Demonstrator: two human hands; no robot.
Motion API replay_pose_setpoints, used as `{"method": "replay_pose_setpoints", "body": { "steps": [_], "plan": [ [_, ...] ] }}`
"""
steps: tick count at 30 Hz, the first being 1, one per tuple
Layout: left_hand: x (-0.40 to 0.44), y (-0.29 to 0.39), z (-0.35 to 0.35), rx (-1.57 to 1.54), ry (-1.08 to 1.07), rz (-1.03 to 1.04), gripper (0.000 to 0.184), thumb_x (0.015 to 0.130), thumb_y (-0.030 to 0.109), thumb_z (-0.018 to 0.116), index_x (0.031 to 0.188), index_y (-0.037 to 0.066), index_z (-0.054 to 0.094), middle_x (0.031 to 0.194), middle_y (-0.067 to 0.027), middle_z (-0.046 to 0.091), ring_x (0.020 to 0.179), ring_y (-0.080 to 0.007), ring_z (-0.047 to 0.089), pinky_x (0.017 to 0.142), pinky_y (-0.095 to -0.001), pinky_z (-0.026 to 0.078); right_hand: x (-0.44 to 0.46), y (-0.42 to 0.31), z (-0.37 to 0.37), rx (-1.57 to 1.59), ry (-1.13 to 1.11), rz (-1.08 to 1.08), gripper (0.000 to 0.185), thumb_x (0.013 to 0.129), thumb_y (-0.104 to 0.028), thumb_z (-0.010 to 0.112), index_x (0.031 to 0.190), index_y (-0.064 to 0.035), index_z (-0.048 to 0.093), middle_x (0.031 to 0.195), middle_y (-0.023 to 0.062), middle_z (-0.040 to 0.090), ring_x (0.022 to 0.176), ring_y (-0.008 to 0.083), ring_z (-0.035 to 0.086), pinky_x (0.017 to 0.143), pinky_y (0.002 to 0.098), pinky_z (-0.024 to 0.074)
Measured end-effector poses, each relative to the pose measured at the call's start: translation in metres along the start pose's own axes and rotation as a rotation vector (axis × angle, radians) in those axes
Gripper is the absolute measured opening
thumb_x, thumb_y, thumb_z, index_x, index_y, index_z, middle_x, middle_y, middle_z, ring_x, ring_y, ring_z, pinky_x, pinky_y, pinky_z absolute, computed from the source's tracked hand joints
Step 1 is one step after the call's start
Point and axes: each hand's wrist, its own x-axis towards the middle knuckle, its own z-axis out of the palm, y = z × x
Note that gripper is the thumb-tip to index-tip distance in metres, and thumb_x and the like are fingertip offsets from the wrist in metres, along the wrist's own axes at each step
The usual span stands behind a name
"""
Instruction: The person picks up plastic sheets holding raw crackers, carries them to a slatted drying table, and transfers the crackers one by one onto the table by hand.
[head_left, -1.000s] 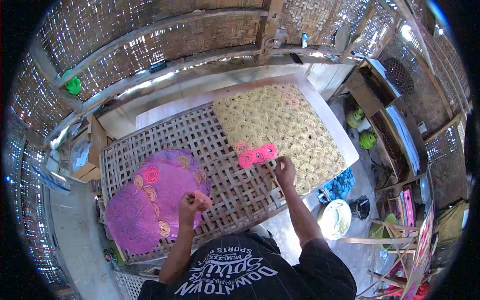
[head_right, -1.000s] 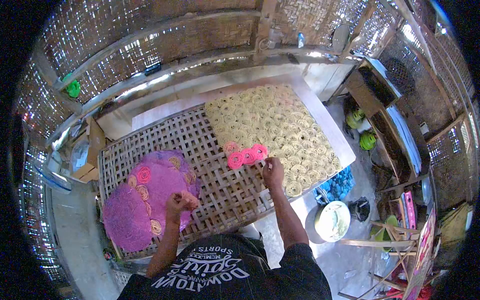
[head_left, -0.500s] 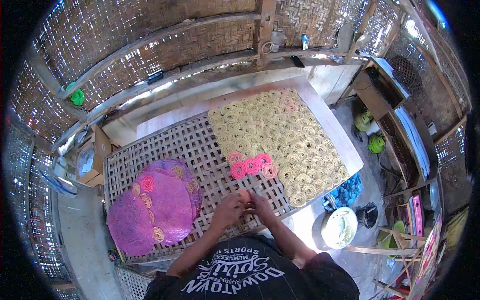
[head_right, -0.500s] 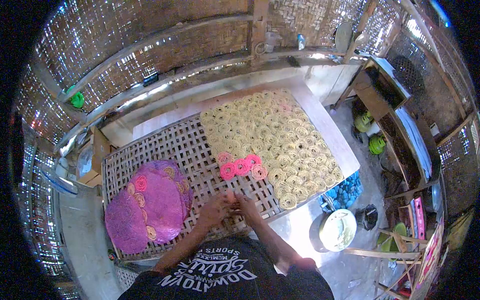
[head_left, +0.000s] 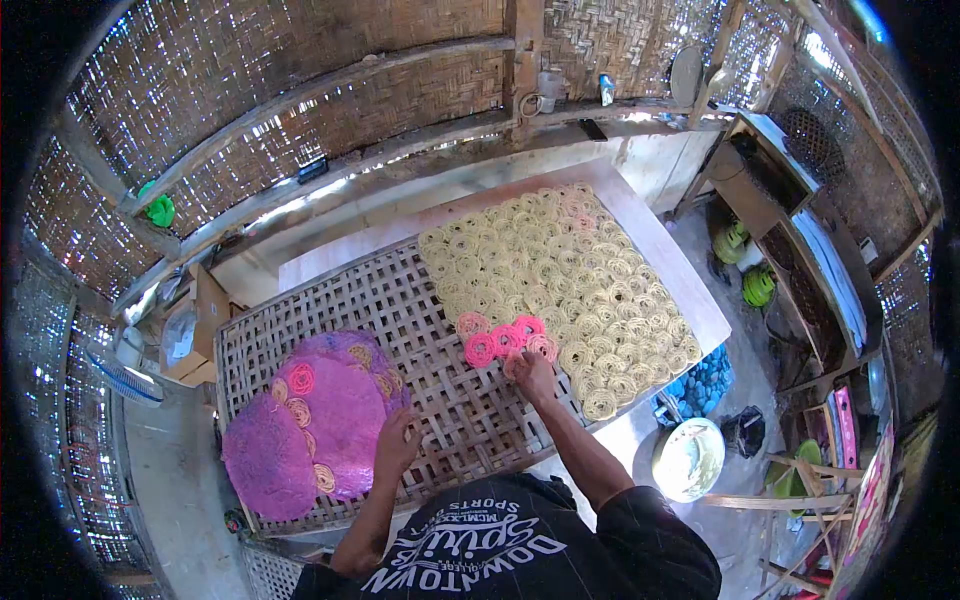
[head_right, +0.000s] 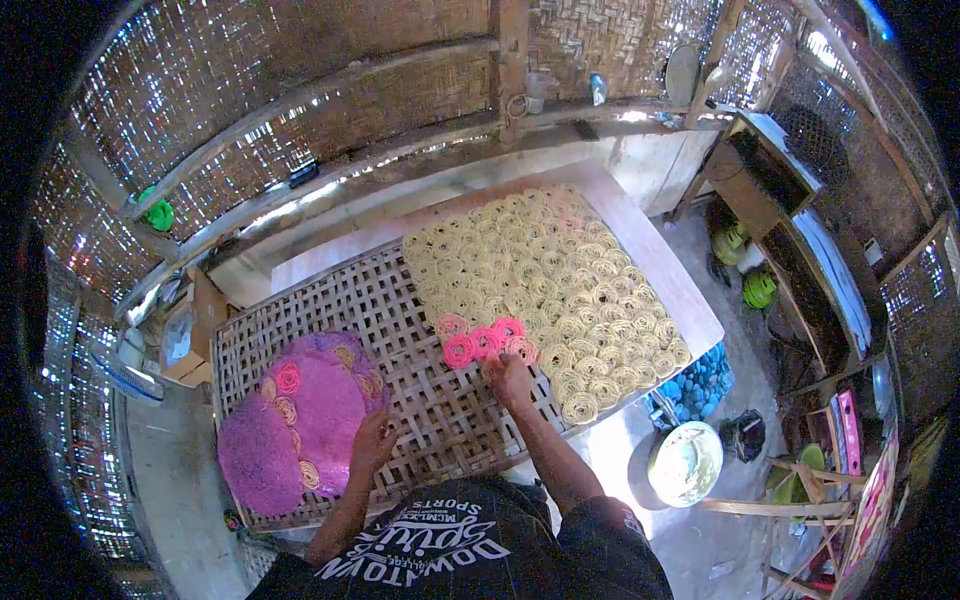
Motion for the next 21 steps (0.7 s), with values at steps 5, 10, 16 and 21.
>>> {"method": "replay_pose_setpoints", "body": {
  "steps": [5, 10, 16, 21],
  "plan": [
    [-0.026, -0.04, 0.003, 0.006, 0.106, -0.051, 0.039, 0.078, 0.018, 0.07, 0.114, 0.004, 0.063, 0.128, -0.0165, 0.057, 0.122, -0.0336, 0.051, 0.104, -0.0388, 0.04, 0.0, 0.012, 0.0, -0.358, 0.236, -0.218, 0.033, 0.083, -0.031, 0.064, 0.105, -0.0067, 0.057, 0.098, 0.02, 0.06, 0.084, 0.0382, 0.061, 0.074, 0.0464, 0.0491],
    [-0.032, -0.049, -0.013, -0.059, 0.262, -0.066, 0.036, 0.08, 0.019, 0.068, 0.114, 0.01, 0.064, 0.125, -0.0158, 0.059, 0.121, -0.032, 0.052, 0.105, -0.0398, 0.039, -0.024, -0.041, -0.023, 0.002, 0.212, -0.027, 0.044, 0.088, -0.039, 0.062, 0.115, -0.005, 0.055, 0.111, 0.0212, 0.058, 0.099, 0.0378, 0.06, 0.083, 0.0454, 0.0477],
    [0.001, -0.144, -0.058, 0.267, 0.678, -0.252, 0.043, 0.08, 0.02, 0.067, 0.121, 0.008, 0.059, 0.121, -0.0149, 0.06, 0.115, -0.0333, 0.054, 0.103, -0.0425, 0.039, -0.071, -0.044, 0.008, -0.168, 0.225, -0.209, 0.038, 0.084, -0.026, 0.067, 0.112, -0.0034, 0.055, 0.108, 0.0175, 0.058, 0.099, 0.0356, 0.059, 0.08, 0.0442, 0.0484],
    [0.033, -0.203, -0.115, 0.359, 0.738, -0.322, 0.045, 0.078, 0.026, 0.07, 0.118, 0.008, 0.06, 0.122, -0.0147, 0.059, 0.112, -0.0336, 0.055, 0.1, -0.0442, 0.041, -0.103, -0.039, 0.036, -0.346, 0.115, -0.234, 0.035, 0.088, -0.031, 0.065, 0.109, -0.0039, 0.056, 0.108, 0.0177, 0.058, 0.096, 0.0378, 0.06, 0.077, 0.0467, 0.0495]
  ]
}}
